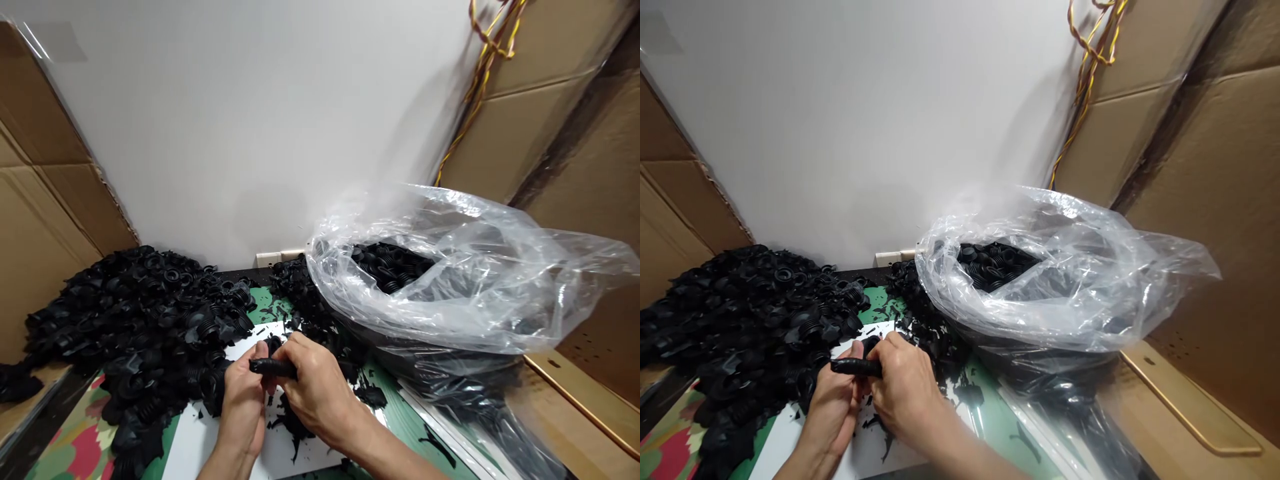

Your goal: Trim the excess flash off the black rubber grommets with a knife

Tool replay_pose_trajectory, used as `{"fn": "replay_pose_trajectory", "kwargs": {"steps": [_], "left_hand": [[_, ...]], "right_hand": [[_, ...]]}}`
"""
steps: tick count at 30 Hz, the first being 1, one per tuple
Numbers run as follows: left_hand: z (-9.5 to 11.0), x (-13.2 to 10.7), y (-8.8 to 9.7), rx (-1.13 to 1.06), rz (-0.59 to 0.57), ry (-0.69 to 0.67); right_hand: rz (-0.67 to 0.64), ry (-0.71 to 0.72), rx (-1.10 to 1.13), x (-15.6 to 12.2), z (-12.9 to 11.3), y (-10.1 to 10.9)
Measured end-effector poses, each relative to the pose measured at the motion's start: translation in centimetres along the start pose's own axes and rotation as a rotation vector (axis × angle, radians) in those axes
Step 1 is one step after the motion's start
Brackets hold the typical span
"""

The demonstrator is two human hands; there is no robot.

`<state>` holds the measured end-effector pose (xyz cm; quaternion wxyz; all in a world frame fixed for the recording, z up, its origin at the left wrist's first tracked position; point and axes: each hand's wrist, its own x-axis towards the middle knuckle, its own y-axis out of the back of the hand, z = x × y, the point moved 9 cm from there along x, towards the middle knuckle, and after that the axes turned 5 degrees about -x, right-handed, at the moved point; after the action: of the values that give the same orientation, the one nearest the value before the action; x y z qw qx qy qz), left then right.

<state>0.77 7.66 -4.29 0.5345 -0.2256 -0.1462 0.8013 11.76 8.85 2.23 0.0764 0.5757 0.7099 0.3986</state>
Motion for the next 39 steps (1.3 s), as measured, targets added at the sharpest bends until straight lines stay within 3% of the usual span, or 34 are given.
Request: {"fn": "replay_pose_trajectory", "kwargs": {"steps": [4,8,13,15,18,20,23,27,32,39], "left_hand": [[1.0,-0.1,-0.3,0.087,-0.030,-0.098],[1.0,-0.2,-0.4,0.102,-0.037,-0.109],[0.0,-0.3,-0.2,0.201,-0.019,-0.029],[-0.3,-0.3,-0.3,0.197,-0.022,0.014],[-0.5,-0.3,-0.3,0.156,-0.025,0.054],[-0.6,-0.2,-0.1,0.136,0.000,0.067],[-0.7,0.0,0.3,0.098,0.023,0.069],[-0.7,-0.1,0.2,0.051,0.017,0.071],[-0.3,-0.2,0.1,0.069,0.040,0.025],[1.0,0.1,0.5,0.290,-0.017,-0.214]], "right_hand": [[-0.004,0.020,-0.042,0.1,-0.3,0.0],[-0.019,0.042,-0.041,0.1,-0.3,0.0],[0.122,-0.073,-0.149,0.7,2.1,1.8],[0.167,-0.176,-0.032,0.8,3.8,2.6],[0.086,-0.277,0.289,1.0,5.1,2.1],[-0.005,-0.266,0.450,1.0,4.4,1.2],[-0.078,-0.217,0.517,0.8,2.9,0.3],[-0.101,-0.117,0.397,0.6,1.3,-0.2],[-0.029,-0.064,0.210,0.4,0.6,0.0],[0.023,0.004,0.072,0.2,0.1,0.2]]}}
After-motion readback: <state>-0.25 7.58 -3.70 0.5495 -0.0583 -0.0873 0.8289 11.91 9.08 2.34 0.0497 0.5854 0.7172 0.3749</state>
